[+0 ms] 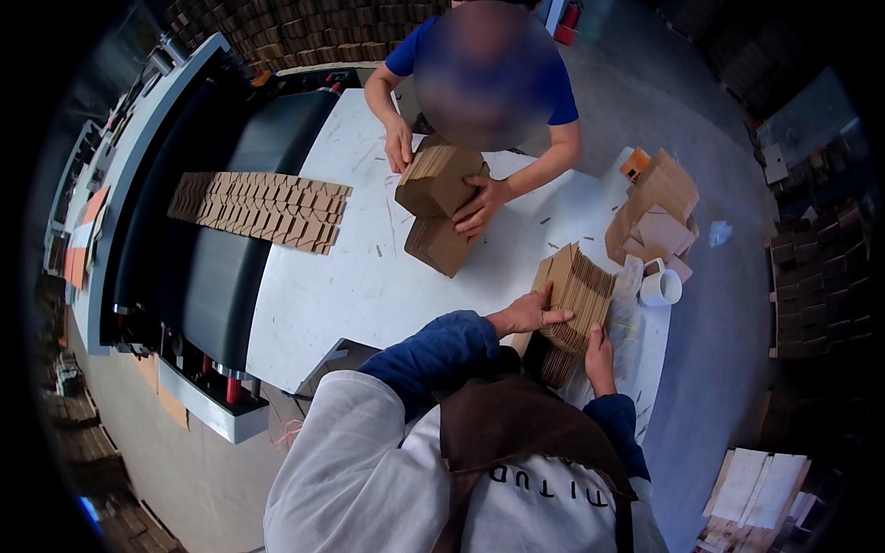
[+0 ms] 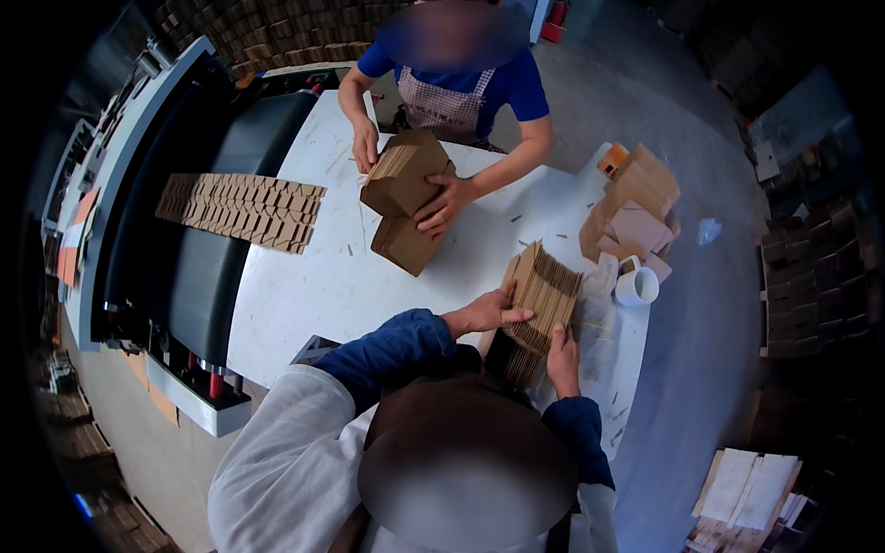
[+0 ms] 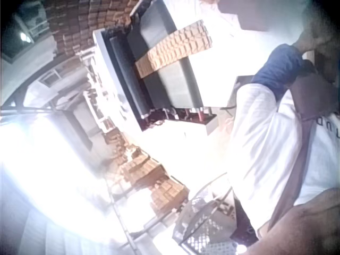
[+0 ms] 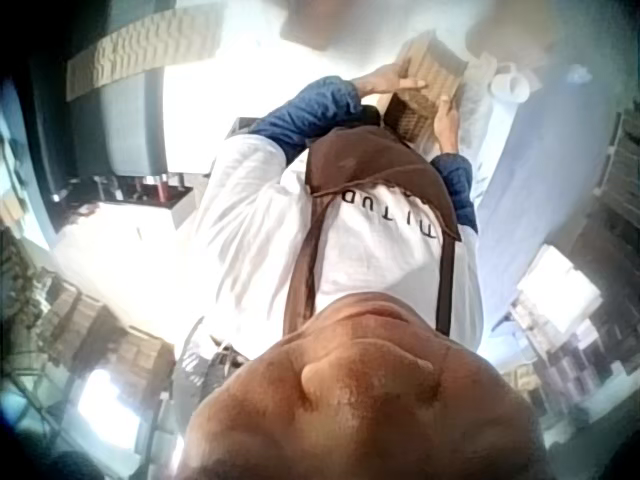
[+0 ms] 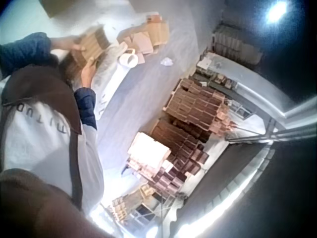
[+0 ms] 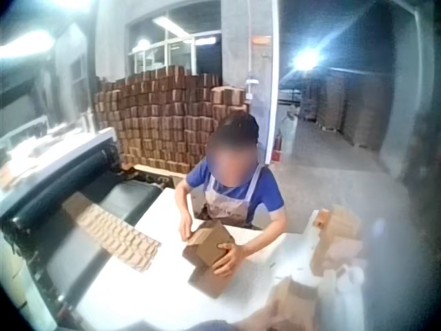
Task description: The person repeatedly gathers stacks of flat cardboard pieces, places them on a strapping machine, and secures them with pink plastic straps. They then carry the bundles to a conveyor belt and return to repeat the process.
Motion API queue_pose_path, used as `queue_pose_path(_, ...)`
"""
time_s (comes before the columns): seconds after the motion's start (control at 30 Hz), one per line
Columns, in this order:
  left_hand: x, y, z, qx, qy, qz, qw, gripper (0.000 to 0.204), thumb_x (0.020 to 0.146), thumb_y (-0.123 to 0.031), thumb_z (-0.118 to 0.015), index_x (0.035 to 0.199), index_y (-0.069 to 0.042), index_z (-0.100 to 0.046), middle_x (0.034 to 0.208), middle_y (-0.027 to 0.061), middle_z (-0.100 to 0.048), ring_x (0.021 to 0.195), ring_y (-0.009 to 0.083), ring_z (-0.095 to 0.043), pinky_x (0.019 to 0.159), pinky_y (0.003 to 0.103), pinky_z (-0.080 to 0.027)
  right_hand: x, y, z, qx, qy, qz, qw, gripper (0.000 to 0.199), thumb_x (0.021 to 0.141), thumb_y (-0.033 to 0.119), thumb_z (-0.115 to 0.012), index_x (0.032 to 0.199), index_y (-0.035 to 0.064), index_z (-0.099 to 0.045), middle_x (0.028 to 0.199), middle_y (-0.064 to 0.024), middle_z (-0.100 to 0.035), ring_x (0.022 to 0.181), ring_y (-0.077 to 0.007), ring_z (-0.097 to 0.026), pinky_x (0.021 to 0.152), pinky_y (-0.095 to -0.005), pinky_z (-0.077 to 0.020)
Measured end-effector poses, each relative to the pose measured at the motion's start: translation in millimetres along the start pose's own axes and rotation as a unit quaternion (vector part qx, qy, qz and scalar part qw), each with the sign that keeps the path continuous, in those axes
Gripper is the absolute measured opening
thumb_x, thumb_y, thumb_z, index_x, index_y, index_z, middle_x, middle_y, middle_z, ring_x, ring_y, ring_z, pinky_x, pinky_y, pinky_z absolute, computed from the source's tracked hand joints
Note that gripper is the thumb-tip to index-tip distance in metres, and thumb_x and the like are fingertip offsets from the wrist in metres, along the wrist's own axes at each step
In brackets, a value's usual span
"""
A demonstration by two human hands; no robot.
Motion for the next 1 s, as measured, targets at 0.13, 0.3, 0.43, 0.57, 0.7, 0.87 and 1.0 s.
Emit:
queue_pose_path(0.13,1.2,-2.8,-2.6,-0.025,-0.011,-0.020,0.999,0.112,0.075,-0.069,-0.063,0.143,0.010,-0.023,0.129,0.0340,-0.049,0.124,0.0391,-0.050,0.103,0.037,-0.039,0.1,-5.1,0.2,0.018,0.007,-0.012,1.000,0.050,0.101,0.038,-0.032,0.125,-0.0019,-0.052,0.114,-0.0254,-0.060,0.107,-0.0421,-0.056,0.091,-0.0415,-0.0417)
queue_pose_path(0.3,2.3,-0.5,-2.1,0.009,-0.019,-0.017,1.000,0.101,0.079,-0.062,-0.064,0.140,0.009,-0.028,0.121,0.0328,-0.055,0.115,0.0400,-0.056,0.097,0.038,-0.044,1.7,-11.0,-1.3,0.012,0.014,-0.027,0.999,0.051,0.100,0.038,-0.032,0.126,-0.0019,-0.051,0.116,-0.0265,-0.059,0.110,-0.0442,-0.054,0.093,-0.0422,-0.0412)
queue_pose_path(0.43,-5.9,-18.4,3.6,0.100,-0.034,-0.007,0.994,0.088,0.083,-0.052,-0.066,0.137,0.008,-0.031,0.118,0.0301,-0.058,0.108,0.0401,-0.060,0.093,0.041,-0.047,0.1,-5.9,2.2,0.026,-0.003,-0.012,1.000,0.051,0.100,0.039,-0.033,0.126,-0.0013,-0.050,0.116,-0.0266,-0.060,0.110,-0.0444,-0.054,0.092,-0.0429,-0.0415)
queue_pose_path(0.57,-32.3,-60.5,14.4,0.225,-0.051,-0.028,0.973,0.070,0.085,-0.040,-0.067,0.130,0.006,-0.041,0.113,0.0271,-0.059,0.103,0.0415,-0.060,0.088,0.042,-0.049,-0.8,-5.7,5.0,0.014,-0.012,-0.009,1.000,0.050,0.100,0.039,-0.035,0.128,0.0005,-0.050,0.116,-0.0270,-0.059,0.111,-0.0447,-0.053,0.092,-0.0441,-0.0417)
queue_pose_path(0.7,-104.3,-133.3,75.1,0.226,-0.222,-0.284,0.905,0.049,0.086,-0.024,-0.067,0.124,0.002,-0.050,0.117,0.0221,-0.056,0.107,0.0380,-0.056,0.088,0.041,-0.048,0.1,-10.2,3.3,0.018,-0.020,0.009,1.000,0.050,0.099,0.040,-0.036,0.129,0.0023,-0.049,0.115,-0.0273,-0.060,0.110,-0.0452,-0.054,0.092,-0.0452,-0.0423)
queue_pose_path(0.87,-143.1,-10.8,195.3,0.074,-0.450,-0.108,0.883,0.047,0.096,-0.025,-0.056,0.133,0.000,-0.041,0.127,0.0197,-0.050,0.116,0.0285,-0.051,0.097,0.037,-0.041,0.1,-16.6,-5.4,0.021,-0.012,-0.013,1.000,0.051,0.099,0.041,-0.037,0.129,0.0023,-0.049,0.112,-0.0268,-0.061,0.107,-0.0453,-0.056,0.091,-0.0454,-0.0433)
queue_pose_path(1.0,-106.4,111.3,160.1,-0.137,-0.277,0.066,0.949,0.065,0.100,-0.032,-0.048,0.147,-0.002,-0.016,0.140,0.0235,-0.039,0.127,0.0278,-0.044,0.103,0.036,-0.038,2.8,-12.2,-9.4,0.004,0.007,-0.041,0.999,0.053,0.100,0.043,-0.036,0.133,0.0030,-0.047,0.115,-0.0244,-0.062,0.111,-0.0397,-0.057,0.093,-0.0417,-0.0430)
Point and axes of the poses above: each hand's wrist, its own x-axis towards the middle knuckle, its own z-axis out of the back of the hand, y = z × x, the point moved 10 cm from there along x, towards the middle knuckle
